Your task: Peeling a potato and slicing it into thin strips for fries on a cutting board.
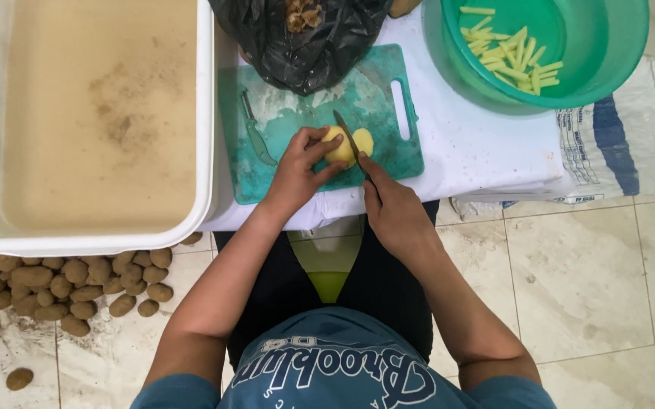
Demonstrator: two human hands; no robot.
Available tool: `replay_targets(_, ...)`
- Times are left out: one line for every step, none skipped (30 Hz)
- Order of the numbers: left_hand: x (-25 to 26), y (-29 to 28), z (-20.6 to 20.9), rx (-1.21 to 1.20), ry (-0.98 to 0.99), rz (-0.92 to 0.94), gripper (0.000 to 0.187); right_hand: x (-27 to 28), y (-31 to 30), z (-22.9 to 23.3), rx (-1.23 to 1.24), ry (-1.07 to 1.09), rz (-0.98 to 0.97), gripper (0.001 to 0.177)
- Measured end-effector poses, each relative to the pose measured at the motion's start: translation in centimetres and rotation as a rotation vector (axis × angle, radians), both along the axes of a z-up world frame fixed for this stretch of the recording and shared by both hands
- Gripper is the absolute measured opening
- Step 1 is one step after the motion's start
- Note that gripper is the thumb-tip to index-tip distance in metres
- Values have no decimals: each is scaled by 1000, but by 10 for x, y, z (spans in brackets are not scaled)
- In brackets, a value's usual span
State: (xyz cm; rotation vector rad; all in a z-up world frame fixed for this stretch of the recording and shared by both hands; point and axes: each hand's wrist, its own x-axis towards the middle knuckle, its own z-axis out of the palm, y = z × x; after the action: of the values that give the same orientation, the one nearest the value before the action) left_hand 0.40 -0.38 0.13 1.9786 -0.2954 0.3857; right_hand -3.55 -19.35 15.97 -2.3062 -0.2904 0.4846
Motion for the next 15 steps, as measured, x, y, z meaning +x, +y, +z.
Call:
replay_targets(2, 1, 2, 1, -5, 0, 44, 4, 3, -4, 1, -5, 0, 49)
replay_targets(0, 2, 3, 9, -5, -4, 43, 6, 5, -9, -21, 8, 6, 49)
replay_targets(-2, 2, 5, 18, -5, -8, 43, 7, 7, -13, -42, 21, 13, 49)
replay_targets(-4, 1, 5, 20, -7, -9, 43, 6, 6, -19, -39, 20, 13, 49)
replay_targets(-5, 0, 5, 18, 1, -4, 43, 5, 6, -25, -28, 12, 8, 49)
replay_targets(-6, -1, 6, 12, 8, 5, 44, 5, 5, -30, -20, 4, 8, 50)
replay_targets(-6, 0, 9, 11, 6, 9, 44, 4, 7, -29, -21, 3, 12, 50)
replay_targets(-6, 0, 10, 11, -1, 3, 44, 1, 7, -29, -2, -10, 4, 50)
replay_targets(-6, -1, 11, 11, -8, -4, 44, -2, 6, -29, 16, -22, -3, 50)
replay_targets(-4, 0, 12, 16, -11, -4, 44, -4, 6, -30, 21, -25, -4, 50)
replay_targets(-1, 0, 12, 17, -2, 9, 43, -5, 6, -31, 19, -32, 4, 49)
replay_targets(-4, -1, 10, 14, 17, 21, 43, -11, 4, -33, 13, -30, 12, 49)
replay_targets(-6, -1, 9, 14, 22, 21, 43, -17, 2, -32, 13, -24, 12, 49)
replay_targets(-5, -1, 9, 4, 22, 22, 42, -21, 0, -31, 13, -25, 8, 49)
replay_targets(-5, -1, 8, -6, 21, 23, 42, -25, -3, -30, 14, -25, 4, 48)
